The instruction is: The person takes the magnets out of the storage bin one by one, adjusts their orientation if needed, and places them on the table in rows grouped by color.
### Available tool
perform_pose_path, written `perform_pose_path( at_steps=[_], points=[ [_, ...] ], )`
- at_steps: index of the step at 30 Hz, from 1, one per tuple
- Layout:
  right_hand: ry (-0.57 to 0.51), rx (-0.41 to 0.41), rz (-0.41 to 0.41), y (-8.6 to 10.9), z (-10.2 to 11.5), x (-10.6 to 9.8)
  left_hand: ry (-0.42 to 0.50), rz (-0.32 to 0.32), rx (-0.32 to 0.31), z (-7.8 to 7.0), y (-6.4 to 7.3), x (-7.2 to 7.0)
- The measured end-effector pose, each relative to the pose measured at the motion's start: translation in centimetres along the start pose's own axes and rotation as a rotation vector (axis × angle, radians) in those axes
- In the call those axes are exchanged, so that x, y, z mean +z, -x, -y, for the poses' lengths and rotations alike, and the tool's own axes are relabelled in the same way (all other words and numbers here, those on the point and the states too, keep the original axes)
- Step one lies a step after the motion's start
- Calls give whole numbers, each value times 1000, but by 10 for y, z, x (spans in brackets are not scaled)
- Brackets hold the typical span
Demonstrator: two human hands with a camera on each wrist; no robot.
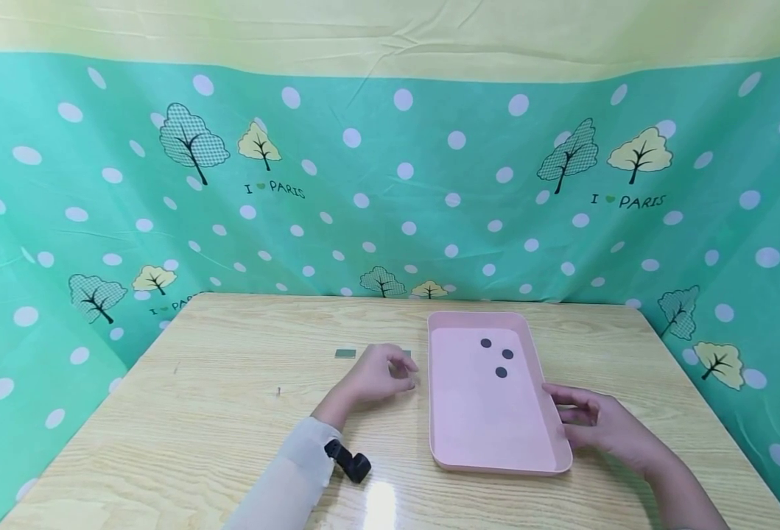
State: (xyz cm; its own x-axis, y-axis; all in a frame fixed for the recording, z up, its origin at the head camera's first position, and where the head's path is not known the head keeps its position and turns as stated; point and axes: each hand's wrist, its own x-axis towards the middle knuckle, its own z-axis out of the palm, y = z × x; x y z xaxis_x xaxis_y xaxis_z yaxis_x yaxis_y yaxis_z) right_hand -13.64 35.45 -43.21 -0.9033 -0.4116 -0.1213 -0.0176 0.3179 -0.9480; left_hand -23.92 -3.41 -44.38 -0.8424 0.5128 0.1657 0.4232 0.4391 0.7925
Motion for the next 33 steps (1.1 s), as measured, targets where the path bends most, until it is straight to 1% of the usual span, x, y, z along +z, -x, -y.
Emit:
perform_pose_path(
  at_steps=[4,10,14,16,18,24,33],
  points=[
    [8,0,-5,0,0,0,8,-7,8,-5,0,-2],
    [3,-5,-4,0,1,1,26,-15,37,-12,-3,-3],
    [0,-6,-4,0,1,2,77,-17,57,-17,-5,-2],
    [1,-2,-6,0,1,2,112,-12,53,-21,-7,-1],
    [4,3,-8,0,0,1,121,-10,51,-25,-9,-1],
    [5,10,-7,0,-2,1,103,-12,65,-38,-16,0],
    [31,16,-26,0,-1,0,103,-36,57,-54,-27,7]
  ],
)
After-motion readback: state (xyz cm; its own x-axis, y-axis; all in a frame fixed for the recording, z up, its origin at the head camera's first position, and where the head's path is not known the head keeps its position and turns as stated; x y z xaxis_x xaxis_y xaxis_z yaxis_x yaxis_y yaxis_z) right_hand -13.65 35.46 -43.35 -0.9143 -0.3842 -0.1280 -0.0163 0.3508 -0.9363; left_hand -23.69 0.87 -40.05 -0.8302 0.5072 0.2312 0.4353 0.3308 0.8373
